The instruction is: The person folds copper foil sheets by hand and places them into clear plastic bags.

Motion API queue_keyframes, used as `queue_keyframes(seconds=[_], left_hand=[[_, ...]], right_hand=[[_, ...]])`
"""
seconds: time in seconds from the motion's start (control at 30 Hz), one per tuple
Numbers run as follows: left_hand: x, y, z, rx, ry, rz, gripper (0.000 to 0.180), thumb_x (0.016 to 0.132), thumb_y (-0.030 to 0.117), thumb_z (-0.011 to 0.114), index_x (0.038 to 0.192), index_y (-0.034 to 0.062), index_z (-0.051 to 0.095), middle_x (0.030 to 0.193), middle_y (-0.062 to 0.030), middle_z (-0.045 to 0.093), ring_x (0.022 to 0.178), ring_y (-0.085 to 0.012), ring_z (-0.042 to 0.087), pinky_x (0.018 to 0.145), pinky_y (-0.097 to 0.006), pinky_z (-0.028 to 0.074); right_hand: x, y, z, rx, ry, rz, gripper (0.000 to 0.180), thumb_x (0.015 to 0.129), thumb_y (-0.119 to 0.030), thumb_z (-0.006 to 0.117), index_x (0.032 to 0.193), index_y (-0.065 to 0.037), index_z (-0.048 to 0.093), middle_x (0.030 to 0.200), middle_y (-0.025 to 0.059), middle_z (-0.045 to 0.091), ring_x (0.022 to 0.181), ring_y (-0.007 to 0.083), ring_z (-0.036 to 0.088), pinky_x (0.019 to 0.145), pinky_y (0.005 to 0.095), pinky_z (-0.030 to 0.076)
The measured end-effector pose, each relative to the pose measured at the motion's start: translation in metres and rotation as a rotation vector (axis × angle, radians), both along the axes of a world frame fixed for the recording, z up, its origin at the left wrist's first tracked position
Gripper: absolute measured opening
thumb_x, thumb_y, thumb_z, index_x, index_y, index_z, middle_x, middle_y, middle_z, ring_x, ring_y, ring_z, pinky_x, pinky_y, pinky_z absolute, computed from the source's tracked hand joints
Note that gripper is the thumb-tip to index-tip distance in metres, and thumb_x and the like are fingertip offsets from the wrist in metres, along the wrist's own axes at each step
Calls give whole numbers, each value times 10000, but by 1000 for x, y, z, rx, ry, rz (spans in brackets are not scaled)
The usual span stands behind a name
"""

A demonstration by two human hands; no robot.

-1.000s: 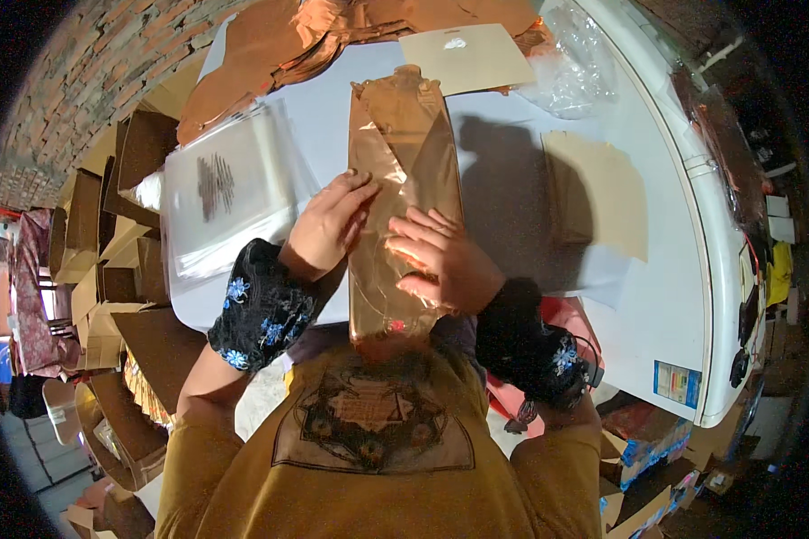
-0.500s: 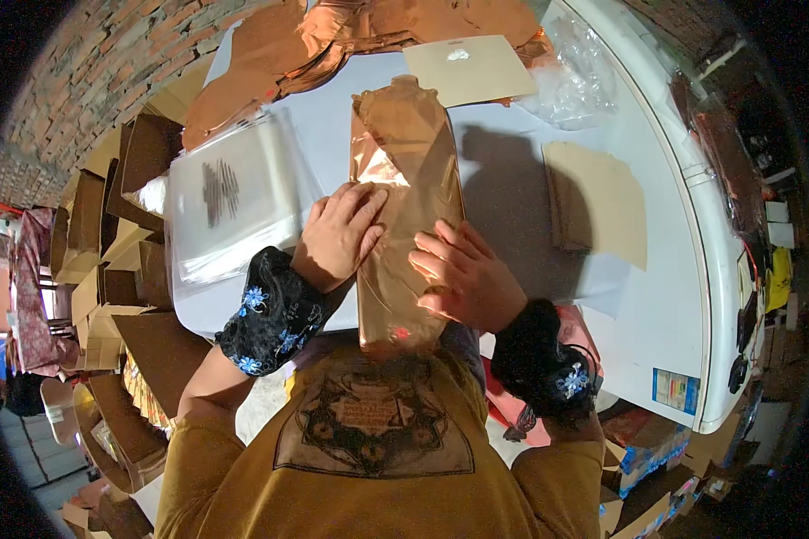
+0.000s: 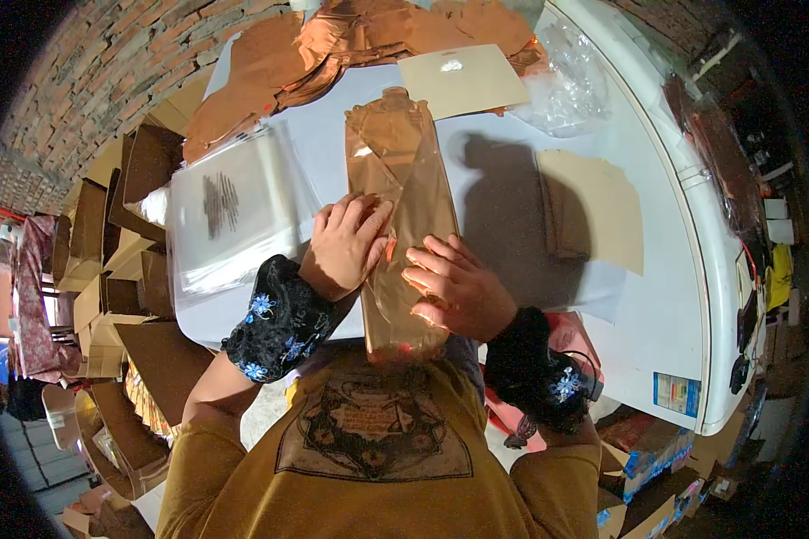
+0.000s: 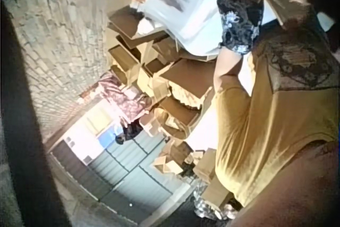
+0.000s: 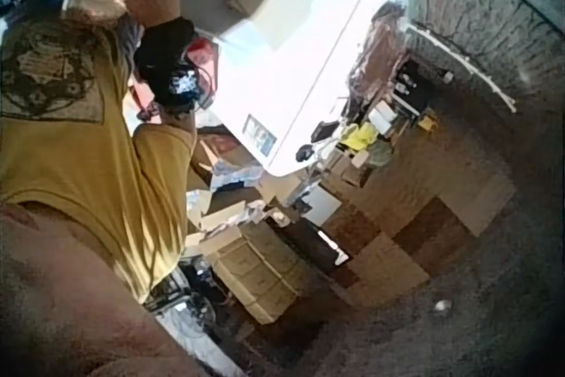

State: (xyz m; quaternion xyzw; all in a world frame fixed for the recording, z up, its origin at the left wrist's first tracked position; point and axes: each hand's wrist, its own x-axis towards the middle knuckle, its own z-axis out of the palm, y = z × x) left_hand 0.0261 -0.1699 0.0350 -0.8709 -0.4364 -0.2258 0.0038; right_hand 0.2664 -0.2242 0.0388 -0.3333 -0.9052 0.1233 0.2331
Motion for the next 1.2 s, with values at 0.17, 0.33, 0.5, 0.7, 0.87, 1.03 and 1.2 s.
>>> queue_keyframes(seconds=[0.17, 0.33, 0.5, 0.7, 0.87, 1.03, 1.2], left_hand=[[-1, 2, -4, 9, -26, -9, 478, 941, 281, 581, 1387, 118, 524, 1289, -99, 534, 1250, -293, 477, 1035, -431, 355], [1, 1, -5, 44, -66, 0, 491, 957, 305, 563, 1416, 141, 506, 1235, -104, 540, 1193, -286, 504, 1014, -430, 365], [3, -1, -1, 42, -89, -17, 488, 960, 334, 568, 1419, 181, 511, 1213, -116, 542, 1175, -286, 512, 1005, -434, 372], [0, -1, -7, 48, -81, -27, 451, 927, 319, 617, 1357, 189, 576, 1236, -132, 539, 1159, -306, 522, 988, -436, 396], [1, -2, -9, 70, -117, -32, 447, 909, 267, 636, 1340, 160, 584, 1247, -148, 540, 1179, -337, 516, 994, -424, 432], [2, -3, -9, 44, -117, -42, 450, 916, 234, 633, 1347, 122, 568, 1293, -173, 530, 1214, -363, 503, 1023, -426, 441], [2, -4, -7, 55, -84, -31, 451, 921, 242, 620, 1348, 111, 561, 1309, -180, 528, 1239, -359, 492, 1049, -424, 429]], right_hand=[[-2, 1, -1, -9, 14, -3, 486, 822, -254, 744, 1256, -106, 582, 1383, 95, 508, 1359, 306, 442, 1166, 497, 310], [-5, 2, 0, -30, 26, -8, 458, 828, -238, 732, 1244, -105, 597, 1369, 102, 513, 1352, 314, 446, 1164, 494, 310], [-10, 6, 4, -49, 40, -19, 418, 788, -198, 740, 1170, -53, 652, 1301, 153, 580, 1261, 366, 523, 1094, 500, 372], [-10, 7, -4, -52, 116, -3, 412, 784, -196, 736, 1155, -31, 665, 1281, 174, 585, 1255, 390, 517, 1091, 491, 381], [-10, 8, 4, -139, 49, 22, 471, 788, -199, 731, 1217, -25, 646, 1348, 201, 554, 1297, 406, 485, 1117, 490, 364], [-12, 5, 4, -166, -16, 13, 535, 792, -198, 726, 1278, -7, 608, 1418, 217, 508, 1350, 410, 441, 1147, 488, 336], [-5, 13, 0, -224, 22, 56, 588, 835, -261, 698, 1340, 1, 550, 1440, 228, 484, 1371, 426, 410, 1168, 501, 297]])
